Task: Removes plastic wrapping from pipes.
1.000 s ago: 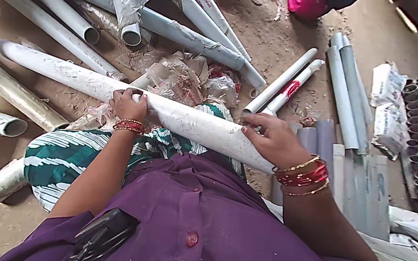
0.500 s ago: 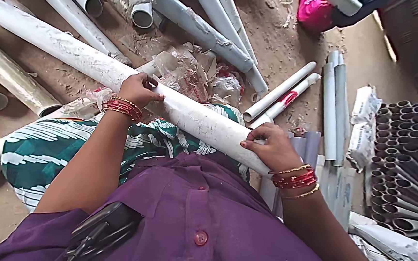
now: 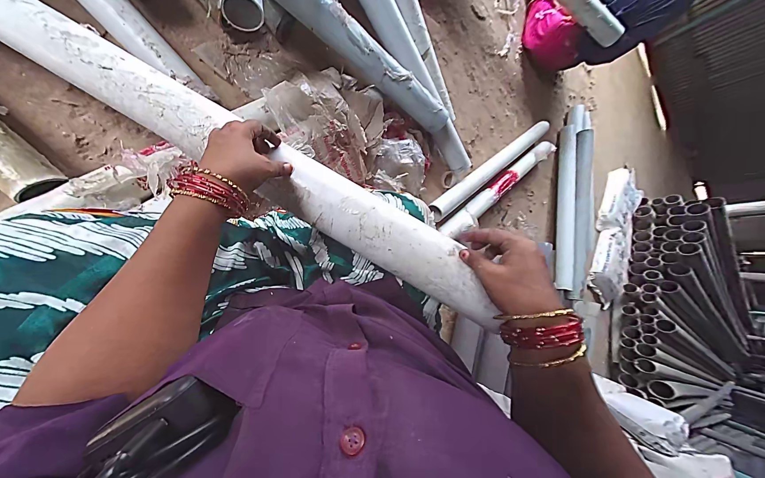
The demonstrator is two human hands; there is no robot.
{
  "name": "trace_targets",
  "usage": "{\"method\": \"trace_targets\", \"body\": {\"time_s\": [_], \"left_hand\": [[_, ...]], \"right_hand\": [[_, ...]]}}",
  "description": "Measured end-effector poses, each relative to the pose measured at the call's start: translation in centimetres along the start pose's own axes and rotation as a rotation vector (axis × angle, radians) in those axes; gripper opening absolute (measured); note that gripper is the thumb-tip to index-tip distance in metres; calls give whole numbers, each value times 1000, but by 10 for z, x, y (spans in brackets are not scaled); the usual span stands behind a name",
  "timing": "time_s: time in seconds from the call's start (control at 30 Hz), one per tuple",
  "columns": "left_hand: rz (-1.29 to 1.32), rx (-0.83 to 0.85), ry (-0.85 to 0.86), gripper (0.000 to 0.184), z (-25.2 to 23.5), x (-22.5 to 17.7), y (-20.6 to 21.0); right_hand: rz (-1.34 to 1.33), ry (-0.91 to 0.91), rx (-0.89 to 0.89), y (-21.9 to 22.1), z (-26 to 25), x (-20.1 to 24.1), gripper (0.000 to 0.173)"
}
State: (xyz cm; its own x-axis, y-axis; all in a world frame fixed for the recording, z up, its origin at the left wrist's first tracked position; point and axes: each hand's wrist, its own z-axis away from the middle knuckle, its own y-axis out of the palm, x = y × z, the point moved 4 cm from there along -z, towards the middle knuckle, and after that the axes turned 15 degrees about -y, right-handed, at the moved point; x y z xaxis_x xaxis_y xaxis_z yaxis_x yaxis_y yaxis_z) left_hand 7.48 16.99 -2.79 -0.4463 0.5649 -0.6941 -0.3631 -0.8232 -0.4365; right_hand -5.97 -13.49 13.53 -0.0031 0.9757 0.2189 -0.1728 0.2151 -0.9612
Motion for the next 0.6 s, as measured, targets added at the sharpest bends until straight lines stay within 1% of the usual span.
{"method": "trace_targets", "body": {"time_s": [0.1, 0.2, 0.37, 0.5, 0.6], "left_hand": [[-15, -4, 10, 50, -1, -1, 1], [-8, 6, -17, 51, -1, -1, 0], [0, 8, -17, 51, -3, 0, 1], [9, 13, -11, 52, -3, -1, 1], [20, 14, -16, 51, -2, -1, 1]], "right_hand": [[6, 7, -4, 1, -3, -2, 12], [-9, 33, -15, 4, -8, -2, 8], [61, 120, 72, 9, -15, 2, 16], [-8, 85, 35, 5, -13, -4, 17], [21, 55, 38, 7, -15, -3, 11]]}}
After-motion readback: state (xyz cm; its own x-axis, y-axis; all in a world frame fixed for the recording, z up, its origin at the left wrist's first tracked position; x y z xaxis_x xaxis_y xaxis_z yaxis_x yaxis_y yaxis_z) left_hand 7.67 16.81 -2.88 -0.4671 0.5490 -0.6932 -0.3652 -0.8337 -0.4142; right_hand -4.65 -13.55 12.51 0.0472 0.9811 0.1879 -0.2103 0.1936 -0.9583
